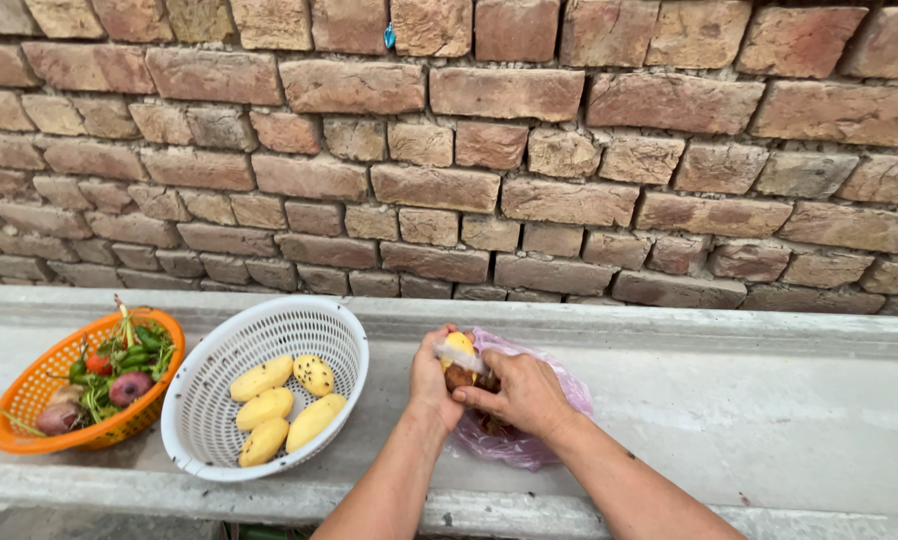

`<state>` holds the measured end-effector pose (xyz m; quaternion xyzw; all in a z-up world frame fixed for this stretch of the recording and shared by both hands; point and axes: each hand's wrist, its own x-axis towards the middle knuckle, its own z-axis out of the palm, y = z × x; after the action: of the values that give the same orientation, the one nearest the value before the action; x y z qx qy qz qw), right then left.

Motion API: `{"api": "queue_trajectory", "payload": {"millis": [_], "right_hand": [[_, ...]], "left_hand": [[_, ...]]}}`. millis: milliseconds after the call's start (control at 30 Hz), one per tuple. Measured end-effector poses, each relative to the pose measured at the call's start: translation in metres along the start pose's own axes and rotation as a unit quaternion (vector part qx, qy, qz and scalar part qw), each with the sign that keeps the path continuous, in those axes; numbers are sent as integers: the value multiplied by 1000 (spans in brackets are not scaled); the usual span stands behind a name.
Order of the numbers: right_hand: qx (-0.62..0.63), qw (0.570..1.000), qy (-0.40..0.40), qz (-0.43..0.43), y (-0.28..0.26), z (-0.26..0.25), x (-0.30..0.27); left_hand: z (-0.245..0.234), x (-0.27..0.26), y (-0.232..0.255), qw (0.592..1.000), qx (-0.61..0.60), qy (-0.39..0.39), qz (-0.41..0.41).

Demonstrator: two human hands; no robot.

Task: The person peels a potato with a knife over a plastic bag, places it into a strainer basket, and cuts the potatoes with the knife.

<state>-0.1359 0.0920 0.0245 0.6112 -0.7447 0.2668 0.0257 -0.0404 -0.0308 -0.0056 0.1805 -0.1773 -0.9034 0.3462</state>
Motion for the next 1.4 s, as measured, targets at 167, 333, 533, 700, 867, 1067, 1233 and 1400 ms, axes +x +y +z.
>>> {"api": "queue_trajectory", "payload": {"millis": [167,333,533,700,867,1067,1233,1400], "right_hand": [[39,999,14,-20,-3,-2,-3],[19,998,59,-12,-4,-8,-2],[25,999,41,6,0,-5,-1],[3,1000,27,0,2,0,-1],[-7,1000,-11,25,2,3,-1],[-23,999,25,-10,4,4,-4],[-3,1000,27,-9,4,1,-2],[18,1000,1,15,5,2,-1]], "left_hand": [[1,-2,-1,1000,22,16,-16],[2,-3,-2,1000,25,9,-10],[7,-5,-5,998,34,30,-38],[8,-9,-3,998,30,33,-36],[8,-10,-1,997,36,49,-52],[2,-1,-6,998,18,33,-46],[4,2,-5,998,28,31,-48],[5,0,-5,998,27,43,-45]]}}
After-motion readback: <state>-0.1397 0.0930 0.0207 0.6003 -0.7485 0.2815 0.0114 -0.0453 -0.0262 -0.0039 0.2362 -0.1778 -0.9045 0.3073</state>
